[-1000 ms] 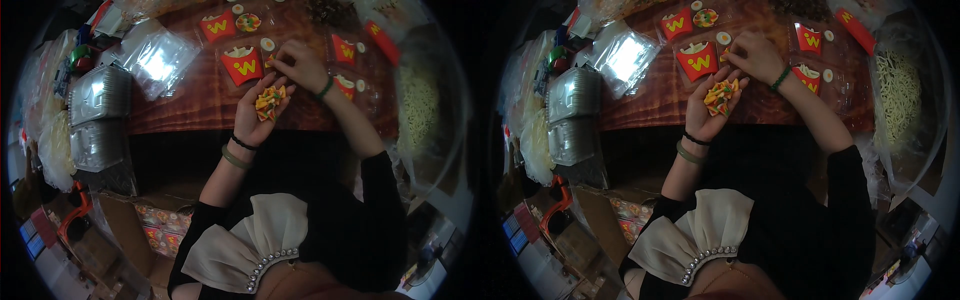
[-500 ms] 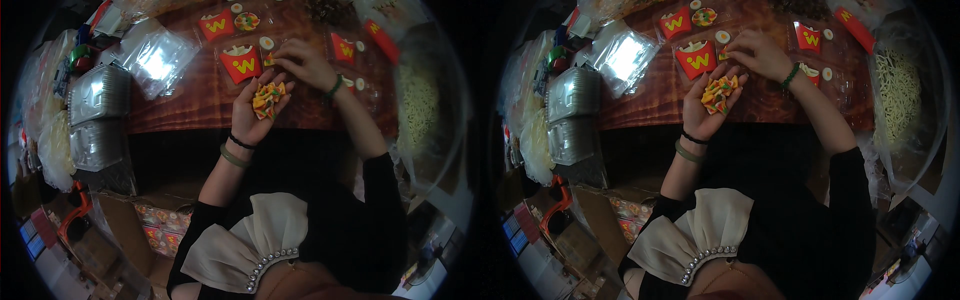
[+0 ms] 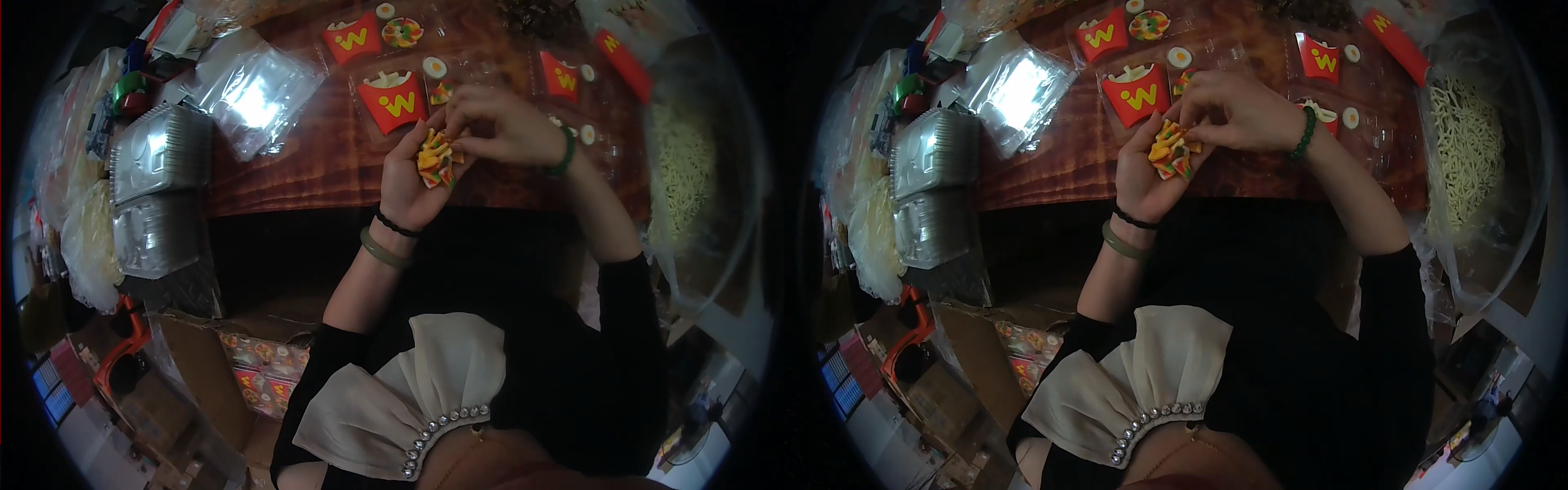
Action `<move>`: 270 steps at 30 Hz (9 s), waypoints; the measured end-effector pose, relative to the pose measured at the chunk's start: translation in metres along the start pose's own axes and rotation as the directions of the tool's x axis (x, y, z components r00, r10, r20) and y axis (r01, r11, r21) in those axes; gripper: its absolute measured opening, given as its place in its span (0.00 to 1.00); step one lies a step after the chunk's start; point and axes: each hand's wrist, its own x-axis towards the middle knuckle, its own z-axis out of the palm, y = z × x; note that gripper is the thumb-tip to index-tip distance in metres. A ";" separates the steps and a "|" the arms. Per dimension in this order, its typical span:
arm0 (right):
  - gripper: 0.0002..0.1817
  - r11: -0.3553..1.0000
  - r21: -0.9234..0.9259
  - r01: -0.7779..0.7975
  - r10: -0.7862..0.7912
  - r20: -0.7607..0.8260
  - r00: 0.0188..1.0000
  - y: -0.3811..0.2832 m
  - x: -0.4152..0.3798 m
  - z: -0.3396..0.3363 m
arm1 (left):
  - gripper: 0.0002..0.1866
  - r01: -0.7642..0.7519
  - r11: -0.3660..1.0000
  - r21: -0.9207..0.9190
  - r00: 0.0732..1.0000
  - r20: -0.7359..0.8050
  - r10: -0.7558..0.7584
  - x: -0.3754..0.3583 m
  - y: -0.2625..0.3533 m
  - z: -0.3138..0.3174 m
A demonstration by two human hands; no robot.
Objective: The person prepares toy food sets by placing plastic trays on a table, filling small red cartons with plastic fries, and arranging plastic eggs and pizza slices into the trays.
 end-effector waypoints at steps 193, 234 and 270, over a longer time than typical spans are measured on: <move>0.05 0.936 -0.346 -0.059 0.000 -0.167 0.986 0.018 0.001 -0.010 | 0.22 0.052 0.999 -0.015 0.998 -0.030 -0.053 0.006 0.003 -0.002; 0.07 0.961 -0.221 -0.167 0.094 -0.307 0.947 0.055 0.010 -0.009 | 0.22 0.048 0.999 -0.003 0.999 -0.026 -0.048 0.010 0.003 -0.006; 0.09 0.972 0.144 -0.186 0.201 -0.102 0.974 0.029 -0.002 -0.022 | 0.23 0.075 0.995 -0.064 0.997 0.032 -0.073 0.009 0.003 -0.009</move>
